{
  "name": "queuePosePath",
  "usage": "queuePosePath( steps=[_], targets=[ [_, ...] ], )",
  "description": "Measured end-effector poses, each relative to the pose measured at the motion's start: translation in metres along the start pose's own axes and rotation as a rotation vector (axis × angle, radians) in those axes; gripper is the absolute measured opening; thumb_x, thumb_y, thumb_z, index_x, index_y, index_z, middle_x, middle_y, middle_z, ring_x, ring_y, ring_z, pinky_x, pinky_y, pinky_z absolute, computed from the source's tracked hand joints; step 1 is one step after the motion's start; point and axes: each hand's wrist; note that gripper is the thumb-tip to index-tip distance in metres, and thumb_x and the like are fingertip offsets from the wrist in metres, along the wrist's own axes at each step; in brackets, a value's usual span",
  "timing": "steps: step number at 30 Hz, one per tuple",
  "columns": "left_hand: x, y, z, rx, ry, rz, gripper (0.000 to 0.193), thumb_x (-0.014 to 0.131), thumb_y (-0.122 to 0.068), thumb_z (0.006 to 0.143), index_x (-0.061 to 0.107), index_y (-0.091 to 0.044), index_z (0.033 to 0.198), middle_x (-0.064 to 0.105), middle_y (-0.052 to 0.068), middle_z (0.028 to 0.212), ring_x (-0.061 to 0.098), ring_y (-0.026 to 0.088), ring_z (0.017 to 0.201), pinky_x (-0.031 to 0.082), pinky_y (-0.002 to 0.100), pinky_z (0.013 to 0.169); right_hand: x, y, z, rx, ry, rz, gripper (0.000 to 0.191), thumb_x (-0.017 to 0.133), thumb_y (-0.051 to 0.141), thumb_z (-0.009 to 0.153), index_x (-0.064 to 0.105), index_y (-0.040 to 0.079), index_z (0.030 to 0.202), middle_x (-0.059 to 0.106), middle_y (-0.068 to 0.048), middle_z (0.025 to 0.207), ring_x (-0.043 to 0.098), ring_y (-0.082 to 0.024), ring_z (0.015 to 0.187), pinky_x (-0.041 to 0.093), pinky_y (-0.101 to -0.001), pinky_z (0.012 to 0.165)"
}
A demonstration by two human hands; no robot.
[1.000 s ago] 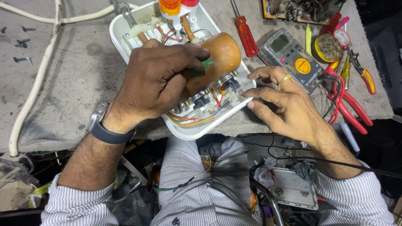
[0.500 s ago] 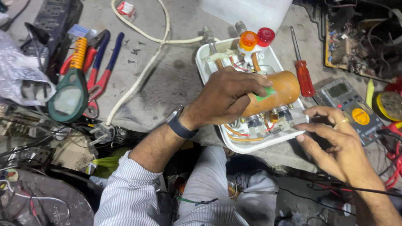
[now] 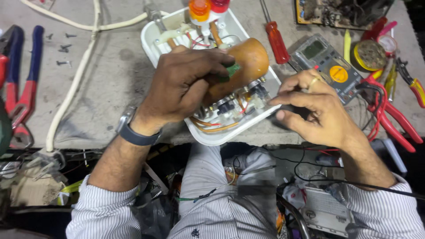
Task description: The person unscrews the screws of a white water purifier pump unit with a screwdriver and opens its casing. They handle the internal copper motor, adjust a metal fitting, work on the power plug and wires, reposition the unit, and tighten screws again with the screwdriver.
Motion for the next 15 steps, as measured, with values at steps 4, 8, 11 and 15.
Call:
queuePosePath(
  steps=[4, 8, 11, 15],
  targets=[
    [0.0019, -0.0015, 0.0016, -0.025, 0.004, -0.027, 0.031, 0.05, 0.001, 0.085, 0.071, -0.001, 0.109, 0.074, 0.012, 0.126, 0.076, 0.024, 0.106, 0.057, 0.034, 0.086, 0.0046, 0.0055, 0.0041, -0.055, -0.002, 0.04, 0.023, 0.075, 0.016, 0.087, 0.077, 0.005, 0.106, 0.065, -0.007, 0.098, 0.059, -0.024, 0.096, 0.048, -0.0376, 0.087],
    [0.0024, -0.001, 0.0019, -0.01, 0.007, -0.05, 0.029, 0.05, 0.0, 0.088, 0.071, 0.0, 0.108, 0.073, 0.012, 0.125, 0.075, 0.024, 0.107, 0.058, 0.033, 0.092, 0.0087, 0.0078, 0.0082, -0.033, -0.019, 0.081, 0.016, 0.072, 0.013, 0.093, 0.075, 0.003, 0.104, 0.067, -0.007, 0.096, 0.06, -0.023, 0.096, 0.049, -0.0372, 0.089],
    [0.0015, -0.0012, 0.0005, -0.016, 0.006, -0.017, 0.03, 0.051, 0.0, 0.085, 0.072, 0.0, 0.107, 0.075, 0.012, 0.124, 0.076, 0.025, 0.107, 0.057, 0.036, 0.09, 0.0079, 0.0091, 0.0087, -0.021, -0.022, 0.059, 0.014, 0.07, 0.011, 0.093, 0.075, 0.004, 0.103, 0.067, -0.007, 0.094, 0.062, -0.022, 0.094, 0.049, -0.0364, 0.09],
    [0.0021, -0.0011, 0.0006, -0.014, 0.002, -0.014, 0.031, 0.051, 0.0, 0.085, 0.072, 0.0, 0.107, 0.075, 0.012, 0.125, 0.076, 0.023, 0.099, 0.057, 0.035, 0.086, 0.0088, 0.0114, 0.0088, 0.061, -0.086, 0.112, 0.018, 0.066, 0.01, 0.094, 0.076, 0.004, 0.109, 0.066, -0.007, 0.093, 0.063, -0.019, 0.089, 0.05, -0.0319, 0.083]
  ],
)
Point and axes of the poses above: each hand's wrist, its own z-axis towards the middle knuckle, its own x-axis out of the palm, y = z × x
